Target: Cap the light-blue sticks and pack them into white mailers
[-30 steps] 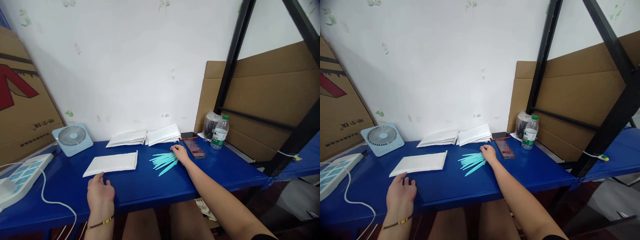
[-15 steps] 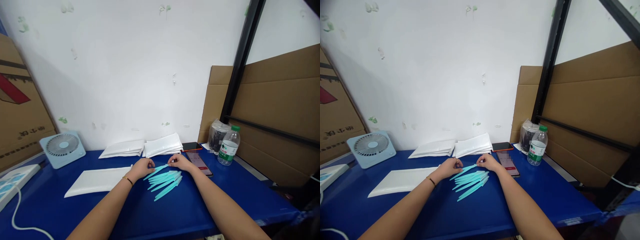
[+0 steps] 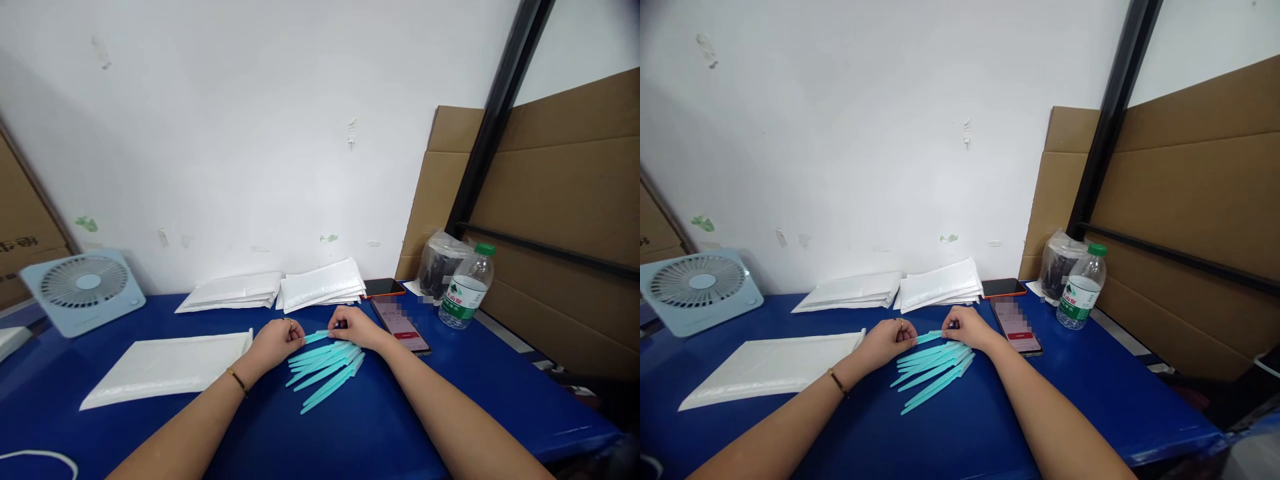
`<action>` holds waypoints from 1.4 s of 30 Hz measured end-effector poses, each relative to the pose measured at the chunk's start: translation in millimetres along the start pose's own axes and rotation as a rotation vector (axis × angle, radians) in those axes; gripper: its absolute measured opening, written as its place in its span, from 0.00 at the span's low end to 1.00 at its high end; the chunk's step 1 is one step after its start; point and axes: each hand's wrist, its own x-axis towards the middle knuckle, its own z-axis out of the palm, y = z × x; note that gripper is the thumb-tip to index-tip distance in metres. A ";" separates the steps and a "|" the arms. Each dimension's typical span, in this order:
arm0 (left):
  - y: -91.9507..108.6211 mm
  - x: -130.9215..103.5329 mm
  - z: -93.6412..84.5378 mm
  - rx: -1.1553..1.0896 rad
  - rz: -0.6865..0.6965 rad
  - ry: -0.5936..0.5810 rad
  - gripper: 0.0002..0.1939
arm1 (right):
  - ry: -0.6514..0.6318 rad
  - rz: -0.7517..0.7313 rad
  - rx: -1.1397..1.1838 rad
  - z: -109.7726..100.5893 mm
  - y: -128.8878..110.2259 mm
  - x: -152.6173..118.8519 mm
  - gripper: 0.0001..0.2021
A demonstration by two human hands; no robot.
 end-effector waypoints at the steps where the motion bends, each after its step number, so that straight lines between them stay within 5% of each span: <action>1: 1.5 0.5 -0.4 0.016 -0.009 0.015 0.11 | 0.010 0.003 -0.001 0.8 0.1 0.6 0.08; 13: -11.0 10.7 -9.1 0.294 -0.074 0.172 0.09 | 0.185 0.163 -0.200 -21.5 24.6 2.8 0.06; 18: -4.5 6.6 -5.0 0.253 -0.009 0.197 0.16 | 0.137 0.114 -0.251 -19.3 14.4 3.1 0.07; 24: -0.5 7.7 -0.7 0.192 -0.022 0.003 0.11 | -0.057 0.114 -0.102 -6.1 10.1 4.9 0.10; 33: -8.7 4.1 -15.4 0.239 -0.038 0.146 0.10 | -0.038 0.244 0.038 -26.4 26.0 -1.9 0.11; 37: 2.4 -2.2 -9.5 0.110 0.049 -0.002 0.14 | -0.155 0.176 0.090 -34.7 8.7 -6.3 0.12; 42: 5.7 -3.7 -1.6 0.069 0.002 -0.172 0.14 | -0.333 0.132 0.030 -35.6 -6.5 -8.2 0.13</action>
